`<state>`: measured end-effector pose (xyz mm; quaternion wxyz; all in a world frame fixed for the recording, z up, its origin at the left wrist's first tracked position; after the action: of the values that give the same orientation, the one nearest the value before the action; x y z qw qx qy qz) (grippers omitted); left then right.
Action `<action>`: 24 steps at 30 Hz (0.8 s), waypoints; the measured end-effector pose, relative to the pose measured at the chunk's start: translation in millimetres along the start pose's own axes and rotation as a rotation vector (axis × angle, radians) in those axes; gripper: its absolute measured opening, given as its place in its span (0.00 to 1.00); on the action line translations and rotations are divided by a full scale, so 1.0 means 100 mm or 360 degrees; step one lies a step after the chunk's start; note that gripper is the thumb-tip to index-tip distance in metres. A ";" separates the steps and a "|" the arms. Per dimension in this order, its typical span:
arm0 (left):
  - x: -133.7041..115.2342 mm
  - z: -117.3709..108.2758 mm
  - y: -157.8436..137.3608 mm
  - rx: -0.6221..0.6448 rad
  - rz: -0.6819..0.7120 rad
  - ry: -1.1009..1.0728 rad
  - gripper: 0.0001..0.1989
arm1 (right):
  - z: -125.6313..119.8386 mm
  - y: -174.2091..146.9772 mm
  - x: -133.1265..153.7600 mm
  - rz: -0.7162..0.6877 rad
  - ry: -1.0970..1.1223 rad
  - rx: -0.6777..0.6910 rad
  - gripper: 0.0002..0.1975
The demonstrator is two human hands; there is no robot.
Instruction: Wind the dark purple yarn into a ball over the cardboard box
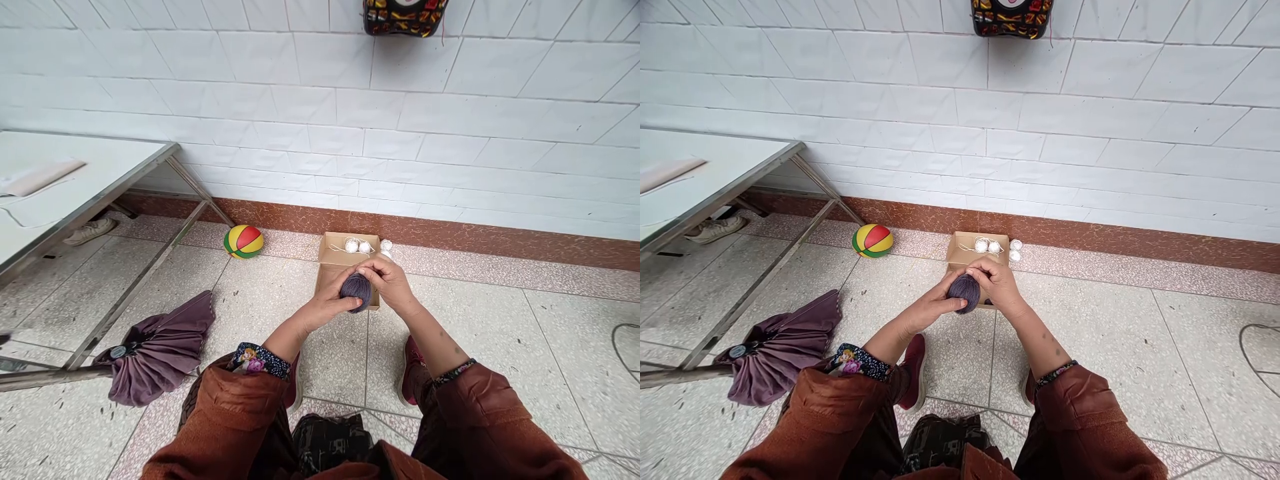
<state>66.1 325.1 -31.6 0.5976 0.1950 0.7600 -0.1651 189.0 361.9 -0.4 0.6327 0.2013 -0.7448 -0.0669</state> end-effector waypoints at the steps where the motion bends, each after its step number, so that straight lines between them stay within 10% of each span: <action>1: -0.01 0.01 -0.01 0.0003 -0.0002 -0.0073 0.37 | -0.01 0.00 -0.04 0.0013 -0.0025 -0.0027 0.09; 12: 0.05 0.11 -0.01 -0.0001 -0.0143 -0.1122 0.30 | 0.04 -0.04 -0.29 0.0166 -0.0149 -0.0085 0.10; 24: 0.08 -0.23 0.06 -0.0450 -0.0078 -0.1278 0.21 | 0.26 -0.09 -0.34 0.0131 -0.0327 0.0140 0.08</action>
<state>47.6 341.9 -34.5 0.8629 0.0132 0.4865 -0.1364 170.1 362.8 -39.1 0.5459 0.1903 -0.8155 -0.0285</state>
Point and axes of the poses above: each hand's wrist, its own y-axis towards the middle knuckle, its own z-axis out of the palm, x = y × z, the point moved 10 cm from there along y, towards the middle knuckle, and after that the axes turned 11 degrees about y, right-handed, at the moved point
